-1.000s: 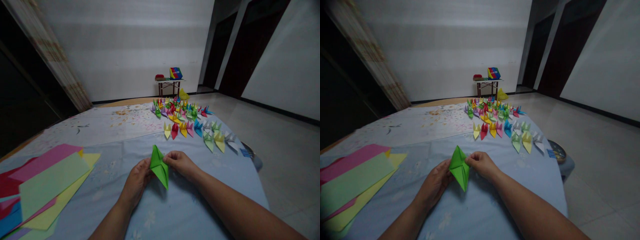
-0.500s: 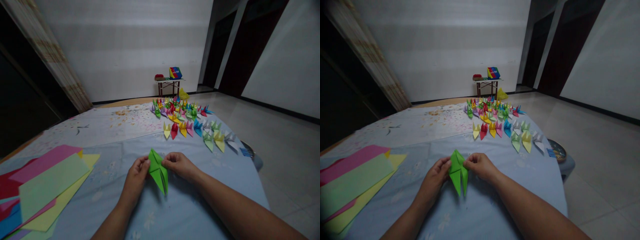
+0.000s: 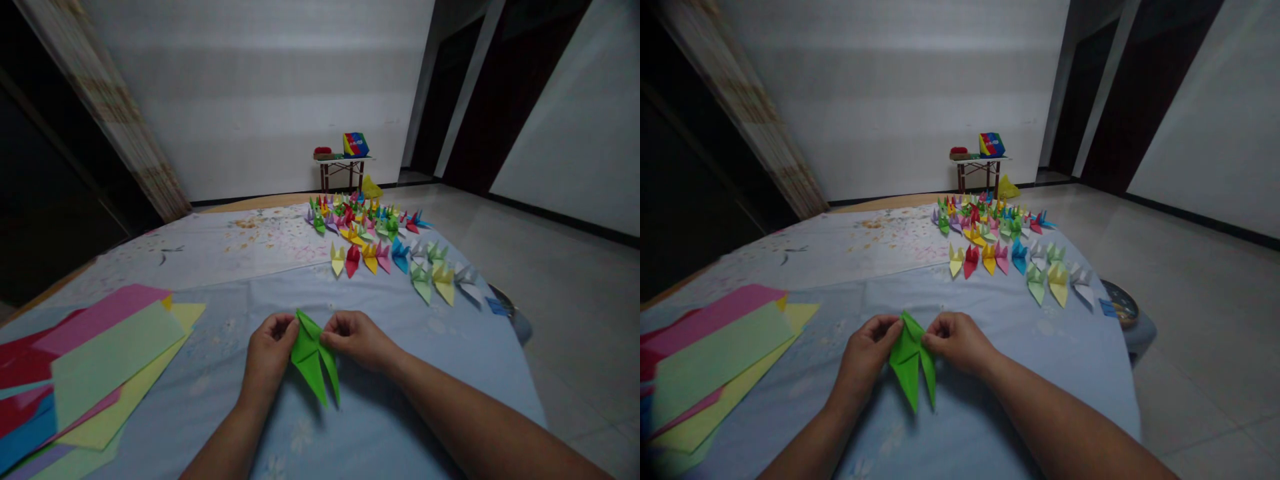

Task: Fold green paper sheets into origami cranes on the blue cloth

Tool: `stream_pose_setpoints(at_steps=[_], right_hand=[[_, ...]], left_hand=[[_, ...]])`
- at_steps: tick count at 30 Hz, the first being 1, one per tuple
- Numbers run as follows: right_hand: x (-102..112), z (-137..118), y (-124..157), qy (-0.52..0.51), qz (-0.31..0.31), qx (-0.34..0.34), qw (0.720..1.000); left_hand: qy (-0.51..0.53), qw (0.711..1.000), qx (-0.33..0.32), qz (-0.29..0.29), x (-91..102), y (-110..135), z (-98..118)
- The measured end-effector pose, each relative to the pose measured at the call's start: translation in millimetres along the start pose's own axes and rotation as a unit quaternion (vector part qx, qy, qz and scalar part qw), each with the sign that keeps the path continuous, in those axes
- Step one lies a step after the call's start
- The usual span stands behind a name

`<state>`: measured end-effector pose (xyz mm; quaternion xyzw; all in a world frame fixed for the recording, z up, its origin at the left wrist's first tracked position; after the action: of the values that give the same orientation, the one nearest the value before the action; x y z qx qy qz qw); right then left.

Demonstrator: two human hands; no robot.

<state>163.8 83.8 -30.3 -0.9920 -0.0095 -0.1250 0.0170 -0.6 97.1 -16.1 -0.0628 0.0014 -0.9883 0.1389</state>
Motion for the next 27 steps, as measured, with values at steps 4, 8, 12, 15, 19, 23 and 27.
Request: stream_pose_setpoints(at_steps=[4,8,12,15,19,23,27], right_hand=[[-1.4,-3.6,1.8,0.001,0.001,0.005,1.000],[-1.8,-5.0,2.2,0.000,-0.004,0.003,1.000],[-2.4,-4.3,2.7,0.005,-0.010,0.014,1.000],[-2.6,-4.1,3.3,-0.001,-0.013,0.009,1.000],[-2.1,-5.3,3.4,-0.019,-0.015,0.001,1.000],[-2.2,-6.7,3.5,-0.044,-0.026,-0.018,0.999],[-2.5,-6.6,3.0,-0.060,-0.032,-0.031,0.997]], left_hand=[[-0.021,0.999,-0.024,0.001,0.3,0.4,-1.3],[-0.034,0.999,-0.022,0.012,1.2,0.2,-2.0],[-0.014,1.000,0.005,0.008,1.4,-1.4,-3.9],[0.001,1.000,0.017,0.000,0.9,-2.6,-6.2],[0.028,0.999,0.039,-0.006,-0.2,-1.8,-6.3],[0.042,0.998,0.041,-0.001,-0.5,0.4,-2.6],[0.037,0.999,0.037,0.005,0.4,-0.4,-2.1]])
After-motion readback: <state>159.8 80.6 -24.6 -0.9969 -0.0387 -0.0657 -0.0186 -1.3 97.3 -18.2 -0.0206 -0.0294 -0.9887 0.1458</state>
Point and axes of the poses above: each hand's wrist, its own y-axis away from the middle knuckle, its own x-axis out of the back of the hand, z = x × y, the point moved 3 cm from there along -y, towards the middle knuckle, and after that the axes turned 12 degrees about z, right-handed, at the moved point
